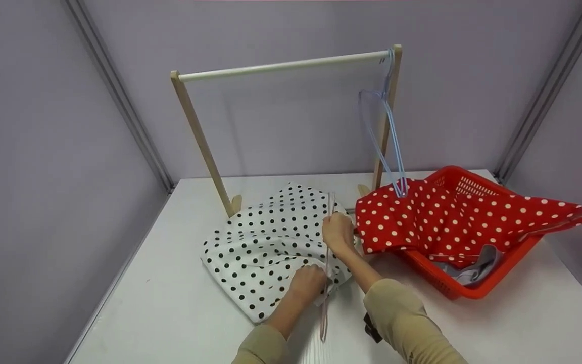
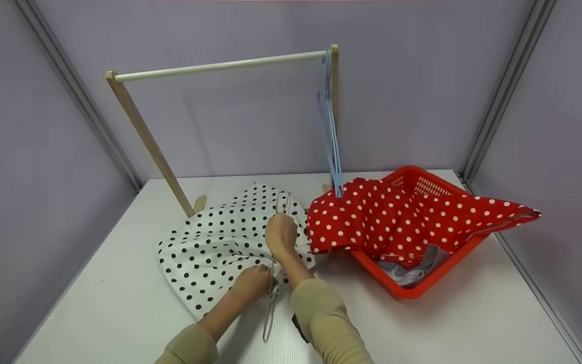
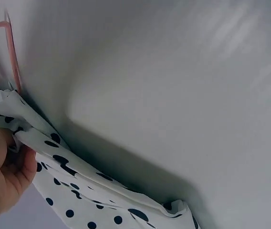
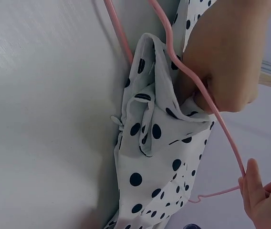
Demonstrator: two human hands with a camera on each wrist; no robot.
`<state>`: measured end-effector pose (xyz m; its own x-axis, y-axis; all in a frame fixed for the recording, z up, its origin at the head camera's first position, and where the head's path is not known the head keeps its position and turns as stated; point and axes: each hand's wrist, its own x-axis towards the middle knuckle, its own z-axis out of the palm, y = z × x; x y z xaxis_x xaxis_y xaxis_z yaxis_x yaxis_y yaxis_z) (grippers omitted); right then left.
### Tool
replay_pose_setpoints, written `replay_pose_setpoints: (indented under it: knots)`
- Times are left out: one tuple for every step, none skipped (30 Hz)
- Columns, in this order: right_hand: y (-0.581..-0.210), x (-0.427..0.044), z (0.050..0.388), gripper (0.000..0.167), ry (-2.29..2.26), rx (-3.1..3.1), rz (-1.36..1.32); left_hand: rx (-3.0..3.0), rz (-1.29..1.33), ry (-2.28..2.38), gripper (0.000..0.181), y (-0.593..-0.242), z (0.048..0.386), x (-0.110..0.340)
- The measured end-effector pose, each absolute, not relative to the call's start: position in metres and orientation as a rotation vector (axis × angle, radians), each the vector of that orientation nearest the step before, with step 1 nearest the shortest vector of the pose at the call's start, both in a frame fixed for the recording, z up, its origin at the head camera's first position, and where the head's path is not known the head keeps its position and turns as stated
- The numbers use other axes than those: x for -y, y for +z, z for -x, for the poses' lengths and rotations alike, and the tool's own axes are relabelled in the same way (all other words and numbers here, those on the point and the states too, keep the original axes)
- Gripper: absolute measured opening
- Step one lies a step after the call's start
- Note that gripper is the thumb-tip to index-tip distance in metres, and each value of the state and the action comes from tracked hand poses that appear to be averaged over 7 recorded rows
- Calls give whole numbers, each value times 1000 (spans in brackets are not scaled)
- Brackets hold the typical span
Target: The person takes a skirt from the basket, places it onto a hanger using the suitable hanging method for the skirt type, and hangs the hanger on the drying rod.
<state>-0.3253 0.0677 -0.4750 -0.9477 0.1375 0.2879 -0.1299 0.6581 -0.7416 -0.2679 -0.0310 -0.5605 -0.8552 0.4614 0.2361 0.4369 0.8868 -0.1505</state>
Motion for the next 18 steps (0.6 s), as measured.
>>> replay_pose_setpoints:
  knots:
    - [-476,-68,325,33,1182,2560,4,2793,706,113,15,-560,267,32]
    - [-476,-68,325,33,1177,2561,3,2814,743,35,15,-559,267,35]
    - [-476,-68,326,33,1199,2561,9,2869,763,-104,15,-557,266,38]
    - [-476,-69,326,34,1236,2560,10,2927,788,-276,15,-554,266,43]
    - [-477,-70,326,34,1286,2559,9,2979,805,-465,14,-550,266,48]
    - [-477,-71,326,33,1334,2562,4,3014,798,-669,9,-547,265,53]
    - [-477,-72,326,32,1386,2566,-6,3027,790,-859,7,-543,265,58]
    - [-477,-73,326,30,1432,2568,-19,3022,774,-1039,12,-539,265,61]
    - [-478,-74,326,28,1480,2571,-29,3006,752,-1166,18,-536,265,63]
    - [-478,-75,327,26,1516,2575,-50,2969,740,-1253,23,-533,264,64]
    - [-478,-76,327,24,1543,2577,-78,2925,720,-1317,27,-531,265,63]
    - [-479,-77,327,22,1552,2583,-112,2883,678,-1388,28,-530,264,61]
    - [-480,-78,327,21,1566,2584,-151,2848,626,-1454,24,-530,264,57]
    - [-481,-78,326,21,1573,2585,-193,2812,562,-1537,21,-530,264,53]
    - [-483,-80,325,22,1586,2582,-243,2779,499,-1599,19,-531,264,50]
    - [-485,-81,323,24,1579,2586,-288,2745,443,-1658,17,-531,263,48]
    - [-488,-83,320,27,1549,2601,-329,2716,387,-1704,16,-532,263,47]
    - [-492,-85,316,31,1515,2616,-366,2701,331,-1726,17,-533,262,46]
